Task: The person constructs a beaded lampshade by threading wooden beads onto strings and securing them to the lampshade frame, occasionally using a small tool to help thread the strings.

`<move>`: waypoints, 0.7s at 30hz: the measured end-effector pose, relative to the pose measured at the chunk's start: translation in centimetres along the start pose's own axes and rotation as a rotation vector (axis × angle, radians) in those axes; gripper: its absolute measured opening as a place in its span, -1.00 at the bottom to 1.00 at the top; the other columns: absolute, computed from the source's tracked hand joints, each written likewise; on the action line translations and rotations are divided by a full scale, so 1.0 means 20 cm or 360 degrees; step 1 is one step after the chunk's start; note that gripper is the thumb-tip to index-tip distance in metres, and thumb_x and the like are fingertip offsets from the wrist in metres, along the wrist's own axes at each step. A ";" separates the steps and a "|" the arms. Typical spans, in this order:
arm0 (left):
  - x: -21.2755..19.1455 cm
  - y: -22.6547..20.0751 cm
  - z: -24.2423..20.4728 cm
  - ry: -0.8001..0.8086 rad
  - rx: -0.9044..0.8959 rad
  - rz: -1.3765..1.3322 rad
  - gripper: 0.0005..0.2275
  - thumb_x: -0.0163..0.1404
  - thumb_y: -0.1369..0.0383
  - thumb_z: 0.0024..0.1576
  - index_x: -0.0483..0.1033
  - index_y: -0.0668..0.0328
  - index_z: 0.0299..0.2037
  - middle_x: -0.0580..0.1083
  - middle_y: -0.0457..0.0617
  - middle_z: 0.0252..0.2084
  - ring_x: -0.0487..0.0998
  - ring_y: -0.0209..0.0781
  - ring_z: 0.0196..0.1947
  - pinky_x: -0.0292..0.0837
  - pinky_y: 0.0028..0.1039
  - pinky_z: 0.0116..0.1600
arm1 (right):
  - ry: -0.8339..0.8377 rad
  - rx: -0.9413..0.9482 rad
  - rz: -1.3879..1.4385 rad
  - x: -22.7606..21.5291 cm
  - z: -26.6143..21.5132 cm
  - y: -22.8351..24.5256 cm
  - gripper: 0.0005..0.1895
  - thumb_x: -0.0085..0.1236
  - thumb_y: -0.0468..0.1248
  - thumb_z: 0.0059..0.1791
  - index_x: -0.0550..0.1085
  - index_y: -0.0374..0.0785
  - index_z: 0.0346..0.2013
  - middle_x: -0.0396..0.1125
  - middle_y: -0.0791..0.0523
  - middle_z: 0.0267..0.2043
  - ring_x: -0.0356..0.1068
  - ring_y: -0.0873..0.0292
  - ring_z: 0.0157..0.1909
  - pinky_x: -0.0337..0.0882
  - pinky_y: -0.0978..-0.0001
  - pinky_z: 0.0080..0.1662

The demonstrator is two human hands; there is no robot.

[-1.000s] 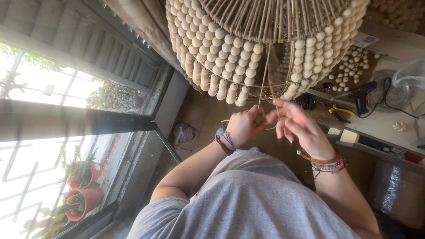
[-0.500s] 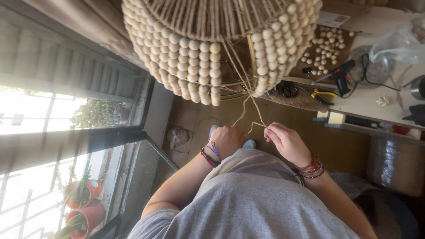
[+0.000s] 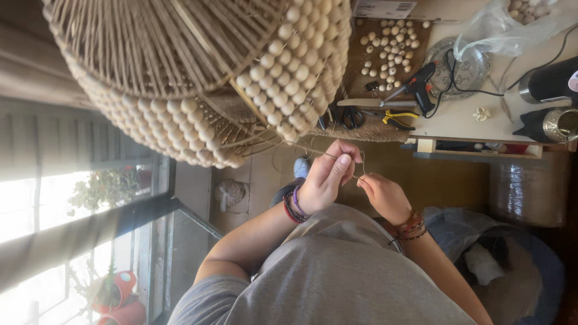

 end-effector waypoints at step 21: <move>0.14 0.37 0.93 -0.0259 -0.0370 0.0553 -0.77 -0.28 0.40 0.39 0.42 0.13 -0.27 0.32 -0.09 -0.66 0.34 -0.17 -0.64 0.38 -0.48 -0.39 | -0.0692 -0.0309 -0.0010 -0.58 1.09 -0.59 -0.29 0.06 -0.51 -0.11 0.25 -0.49 0.38 0.17 -0.31 0.30 0.21 -0.38 0.31 0.28 -0.14 0.25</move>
Point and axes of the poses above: each hand's wrist, its own z-axis towards the middle knuckle, its own x-axis out of the palm, y = z × x, the point moved 2 cm from there along z, towards the middle knuckle
